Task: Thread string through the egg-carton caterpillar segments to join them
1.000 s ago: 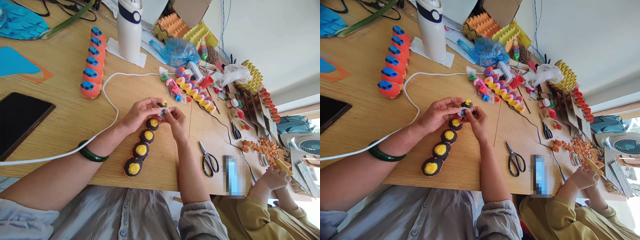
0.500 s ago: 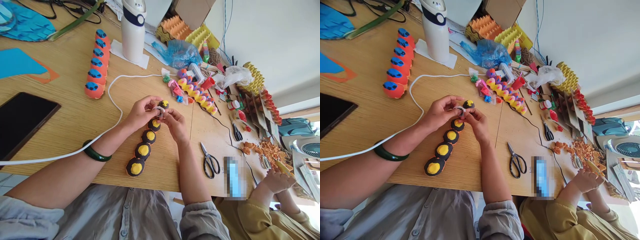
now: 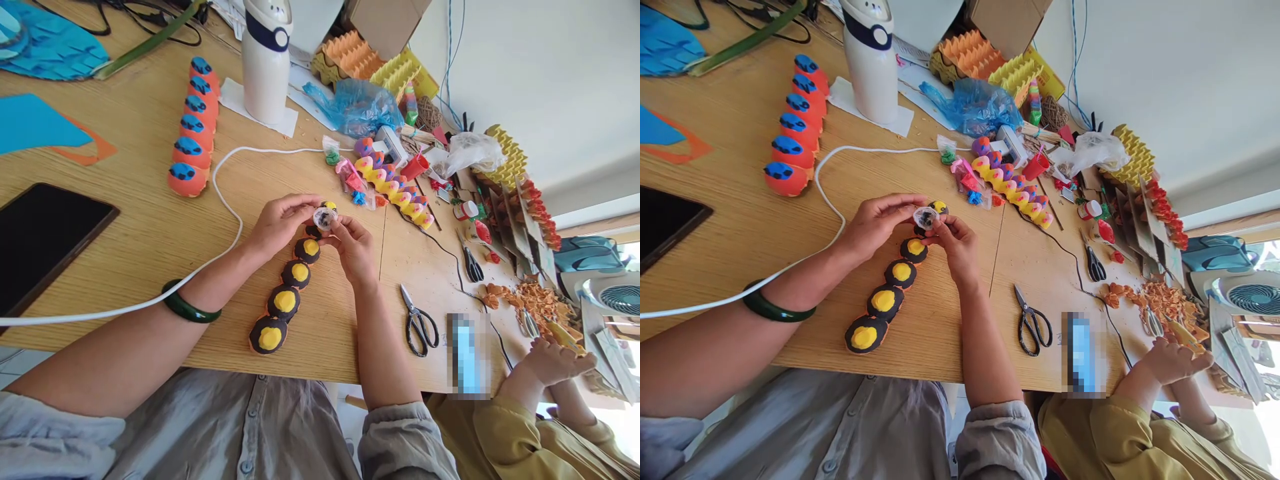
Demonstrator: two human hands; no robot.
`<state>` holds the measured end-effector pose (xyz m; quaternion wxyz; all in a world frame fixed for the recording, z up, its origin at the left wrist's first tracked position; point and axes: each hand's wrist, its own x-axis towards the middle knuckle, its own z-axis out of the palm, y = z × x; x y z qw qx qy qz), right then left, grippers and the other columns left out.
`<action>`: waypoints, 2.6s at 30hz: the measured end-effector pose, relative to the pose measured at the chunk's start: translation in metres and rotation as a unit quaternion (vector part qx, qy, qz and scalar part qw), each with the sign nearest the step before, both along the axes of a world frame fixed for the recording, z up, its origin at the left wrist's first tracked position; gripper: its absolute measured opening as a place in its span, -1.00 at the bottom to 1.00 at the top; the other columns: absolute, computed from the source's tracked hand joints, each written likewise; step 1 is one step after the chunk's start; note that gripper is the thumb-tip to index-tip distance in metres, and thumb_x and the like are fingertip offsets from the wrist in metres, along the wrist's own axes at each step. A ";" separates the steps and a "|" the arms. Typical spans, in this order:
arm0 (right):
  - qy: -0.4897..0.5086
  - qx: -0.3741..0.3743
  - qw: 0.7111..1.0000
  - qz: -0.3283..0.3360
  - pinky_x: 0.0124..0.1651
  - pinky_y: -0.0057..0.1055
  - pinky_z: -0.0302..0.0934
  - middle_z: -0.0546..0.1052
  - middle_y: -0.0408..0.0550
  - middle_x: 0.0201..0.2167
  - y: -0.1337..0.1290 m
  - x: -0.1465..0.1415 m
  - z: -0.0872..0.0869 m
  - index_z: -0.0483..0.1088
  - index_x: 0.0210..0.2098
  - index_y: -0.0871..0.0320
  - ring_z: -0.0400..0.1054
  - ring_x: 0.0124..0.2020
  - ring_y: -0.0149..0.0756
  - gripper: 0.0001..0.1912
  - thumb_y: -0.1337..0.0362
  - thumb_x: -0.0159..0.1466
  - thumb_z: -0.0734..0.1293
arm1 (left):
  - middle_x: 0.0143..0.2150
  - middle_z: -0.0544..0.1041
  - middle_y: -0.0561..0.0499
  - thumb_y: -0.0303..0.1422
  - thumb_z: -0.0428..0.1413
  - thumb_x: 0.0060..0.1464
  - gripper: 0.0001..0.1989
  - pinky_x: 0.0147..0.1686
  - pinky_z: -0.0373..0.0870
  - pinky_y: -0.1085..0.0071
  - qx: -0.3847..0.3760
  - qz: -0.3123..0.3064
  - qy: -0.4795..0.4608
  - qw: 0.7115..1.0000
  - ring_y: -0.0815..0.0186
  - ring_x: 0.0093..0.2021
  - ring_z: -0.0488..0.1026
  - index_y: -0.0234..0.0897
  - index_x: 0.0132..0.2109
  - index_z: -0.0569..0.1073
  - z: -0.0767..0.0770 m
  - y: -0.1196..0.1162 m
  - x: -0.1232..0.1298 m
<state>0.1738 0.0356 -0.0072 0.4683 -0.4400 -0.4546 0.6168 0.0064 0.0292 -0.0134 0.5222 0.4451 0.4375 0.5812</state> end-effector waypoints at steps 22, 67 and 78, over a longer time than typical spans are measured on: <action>-0.013 0.047 0.996 -0.071 -0.31 -0.41 0.45 0.45 -0.24 -0.47 -0.006 -0.003 0.010 0.45 -0.32 0.08 0.36 -0.45 -0.45 -0.67 -0.04 0.20 0.49 | -0.31 0.65 -0.02 -0.18 0.47 -0.10 -0.64 -0.25 0.56 0.35 -0.056 -0.070 -0.117 0.989 0.34 -0.40 0.55 -0.32 -0.23 0.64 0.008 -0.003 0.003; -0.132 0.159 0.973 -0.100 -0.37 -0.46 0.40 0.47 -0.22 -0.40 -0.009 -0.007 0.008 0.46 -0.37 0.10 0.40 -0.44 -0.45 -0.59 -0.13 0.18 0.48 | -0.24 0.69 -0.07 -0.08 0.39 0.00 -0.59 -0.28 0.55 0.42 -0.011 -0.016 0.006 1.000 0.30 -0.34 0.57 -0.34 -0.16 0.70 0.004 -0.004 0.003; -0.087 0.079 0.983 -0.142 -0.45 -0.48 0.25 0.34 -0.28 -0.57 -0.006 -0.004 0.005 0.38 -0.49 0.12 0.26 -0.57 -0.53 -0.59 -0.07 0.23 0.44 | -0.37 0.65 0.00 -0.14 0.43 -0.04 -0.65 -0.38 0.54 0.43 -0.006 0.039 -0.068 0.997 0.37 -0.48 0.54 -0.36 -0.31 0.63 0.000 -0.002 0.009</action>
